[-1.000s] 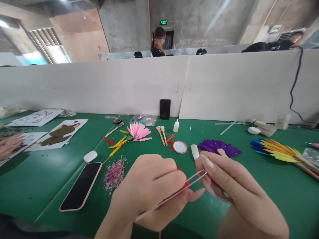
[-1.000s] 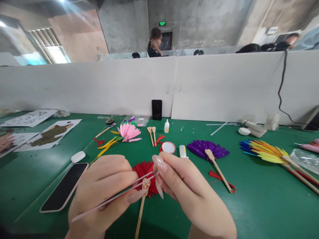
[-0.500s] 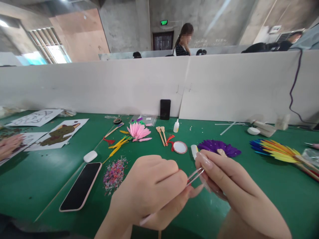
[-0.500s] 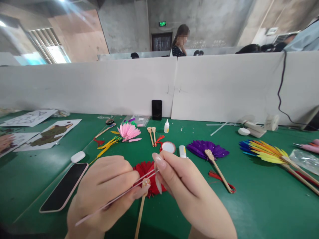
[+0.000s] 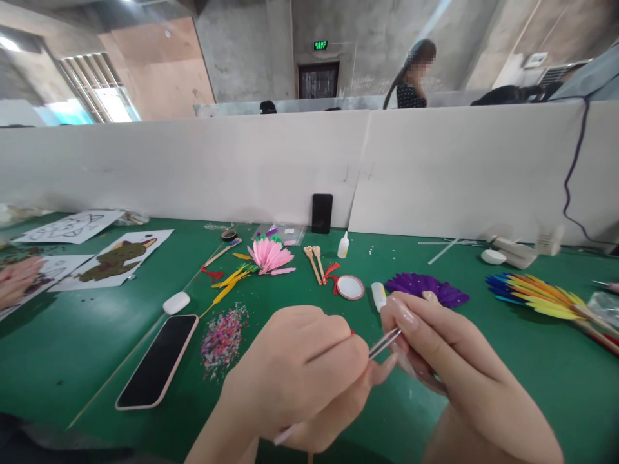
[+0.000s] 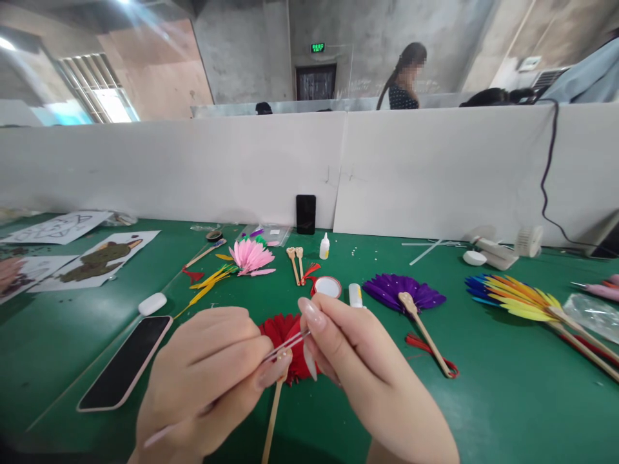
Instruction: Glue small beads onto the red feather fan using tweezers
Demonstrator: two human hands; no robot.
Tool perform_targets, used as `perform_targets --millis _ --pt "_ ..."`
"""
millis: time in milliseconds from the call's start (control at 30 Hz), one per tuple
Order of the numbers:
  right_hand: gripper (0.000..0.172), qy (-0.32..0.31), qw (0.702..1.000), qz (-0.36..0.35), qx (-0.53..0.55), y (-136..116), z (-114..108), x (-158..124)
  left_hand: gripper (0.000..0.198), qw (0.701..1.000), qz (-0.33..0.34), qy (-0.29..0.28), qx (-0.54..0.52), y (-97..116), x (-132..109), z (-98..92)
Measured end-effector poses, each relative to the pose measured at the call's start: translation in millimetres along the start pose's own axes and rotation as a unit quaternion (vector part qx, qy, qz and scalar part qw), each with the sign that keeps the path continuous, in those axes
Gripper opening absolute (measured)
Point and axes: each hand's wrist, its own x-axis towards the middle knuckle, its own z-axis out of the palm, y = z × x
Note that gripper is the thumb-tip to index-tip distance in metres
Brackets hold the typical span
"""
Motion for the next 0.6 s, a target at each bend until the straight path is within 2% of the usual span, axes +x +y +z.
perform_targets --millis 100,267,433,600 --pt "0.013 -0.002 1.0 0.011 0.01 4.4 -1.1 0.7 0.013 1.0 0.015 0.011 -0.008 -1.7 -0.7 0.4" --pt "0.019 -0.006 1.0 0.028 0.006 9.1 -3.5 0.0 0.015 0.999 -0.001 -0.023 -0.041 -4.7 -0.1 -1.5" --pt "0.022 0.019 0.996 0.085 0.01 3.7 -1.4 -2.0 0.013 0.999 -0.009 0.0 -0.049 -2.5 0.1 -3.5" --pt "0.02 -0.002 1.0 0.024 -0.011 6.9 -1.3 1.7 0.015 1.0 0.001 0.004 -0.009 -2.8 -1.0 -0.7"
